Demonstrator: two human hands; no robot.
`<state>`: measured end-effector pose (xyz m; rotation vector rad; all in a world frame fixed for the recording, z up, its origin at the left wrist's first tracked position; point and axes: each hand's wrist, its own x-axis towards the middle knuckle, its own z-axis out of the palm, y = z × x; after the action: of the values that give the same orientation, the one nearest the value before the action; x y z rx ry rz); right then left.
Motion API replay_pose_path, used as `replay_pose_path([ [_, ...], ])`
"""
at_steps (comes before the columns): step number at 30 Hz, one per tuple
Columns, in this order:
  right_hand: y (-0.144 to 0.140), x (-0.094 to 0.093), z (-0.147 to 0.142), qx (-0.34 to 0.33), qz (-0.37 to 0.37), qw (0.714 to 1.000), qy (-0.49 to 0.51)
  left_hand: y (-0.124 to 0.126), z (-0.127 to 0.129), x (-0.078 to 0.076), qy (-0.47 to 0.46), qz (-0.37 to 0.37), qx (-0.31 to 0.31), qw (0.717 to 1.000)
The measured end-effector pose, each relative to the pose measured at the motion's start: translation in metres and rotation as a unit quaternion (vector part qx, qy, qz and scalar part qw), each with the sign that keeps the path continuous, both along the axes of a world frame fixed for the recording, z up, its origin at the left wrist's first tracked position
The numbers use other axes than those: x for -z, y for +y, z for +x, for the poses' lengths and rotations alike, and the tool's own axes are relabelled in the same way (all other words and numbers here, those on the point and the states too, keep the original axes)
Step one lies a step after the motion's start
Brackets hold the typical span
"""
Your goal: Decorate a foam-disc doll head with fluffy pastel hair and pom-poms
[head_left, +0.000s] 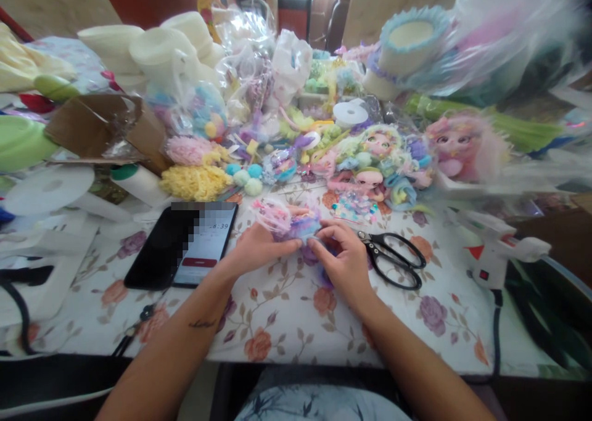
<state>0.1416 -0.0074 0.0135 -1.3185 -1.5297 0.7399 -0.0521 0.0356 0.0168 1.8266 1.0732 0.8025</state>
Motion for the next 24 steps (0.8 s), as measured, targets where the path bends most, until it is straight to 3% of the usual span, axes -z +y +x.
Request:
replay_pose_path([
  [13, 0.002, 0.001, -0.002, 0.009, 0.001, 1.000, 0.008, 0.000, 0.001, 0.002, 0.001, -0.017, -0.005, 1.000],
  [24, 0.001, 0.002, -0.001, 0.001, 0.006, 1.000, 0.004, -0.005, 0.014, 0.002, -0.052, 0.036, -0.052, 0.997],
])
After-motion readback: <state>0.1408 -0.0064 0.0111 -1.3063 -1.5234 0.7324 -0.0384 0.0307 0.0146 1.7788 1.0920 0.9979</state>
